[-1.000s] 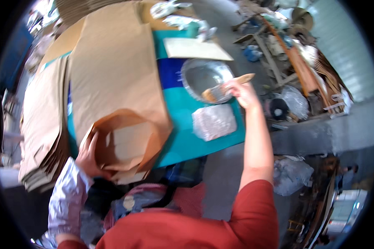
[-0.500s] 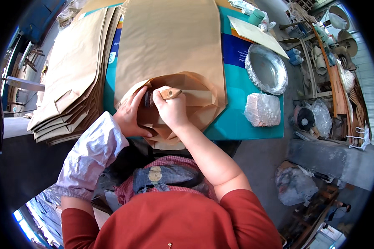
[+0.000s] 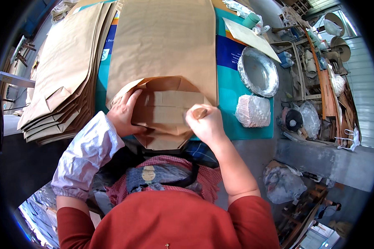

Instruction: The person assembles flat brown paper bags by folding the bottom flaps, applying glue with a brush, and pressing the seams to seal them. They repeat this process for multiple bags, stacking the finished ones on the table.

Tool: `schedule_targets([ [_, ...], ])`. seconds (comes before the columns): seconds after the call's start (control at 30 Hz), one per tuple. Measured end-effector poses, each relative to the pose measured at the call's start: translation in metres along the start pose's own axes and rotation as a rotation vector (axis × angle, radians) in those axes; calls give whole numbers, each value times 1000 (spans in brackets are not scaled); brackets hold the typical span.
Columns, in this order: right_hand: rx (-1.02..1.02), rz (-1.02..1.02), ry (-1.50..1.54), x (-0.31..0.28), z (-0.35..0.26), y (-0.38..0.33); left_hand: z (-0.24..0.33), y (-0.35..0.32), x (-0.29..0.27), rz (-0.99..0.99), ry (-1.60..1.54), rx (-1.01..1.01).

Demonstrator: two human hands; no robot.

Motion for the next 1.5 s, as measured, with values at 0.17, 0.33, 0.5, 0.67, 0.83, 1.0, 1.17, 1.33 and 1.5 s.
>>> schedule_targets([
  [0.17,-244,231,80,-40,-16,1,-6,2,-6,-101,111,-8],
  [0.33,-494,-289,88,-11,-50,21,-14,-2,0,-208,260,44],
  [0.5,-648,-386,18,40,-46,39,-10,-2,0,-166,280,99],
  [0.67,-377,-271,8,-2,-32,41,-6,-5,-2,-35,123,143],
  [0.83,-43,255,407,-19,-30,7,-26,17,15,63,40,-186],
  [1.0,18,152,330,35,-14,5,-31,25,31,147,324,-149],
  [1.17,-15,93,427,85,-30,8,-31,66,18,-124,253,-423],
  [1.33,-111,129,245,59,-22,4,-25,63,14,-67,343,-458],
  [1.5,-126,267,-279,-4,7,-7,7,60,9,-57,334,-548],
])
Point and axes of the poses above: each hand's wrist, its own y-axis towards the middle knuckle, its own x-axis out of the palm, z = x × y, the point moved 3 cm from there along y, towards the middle knuckle, and after that the axes turned 8 degrees about z, right-handed, at the moved point
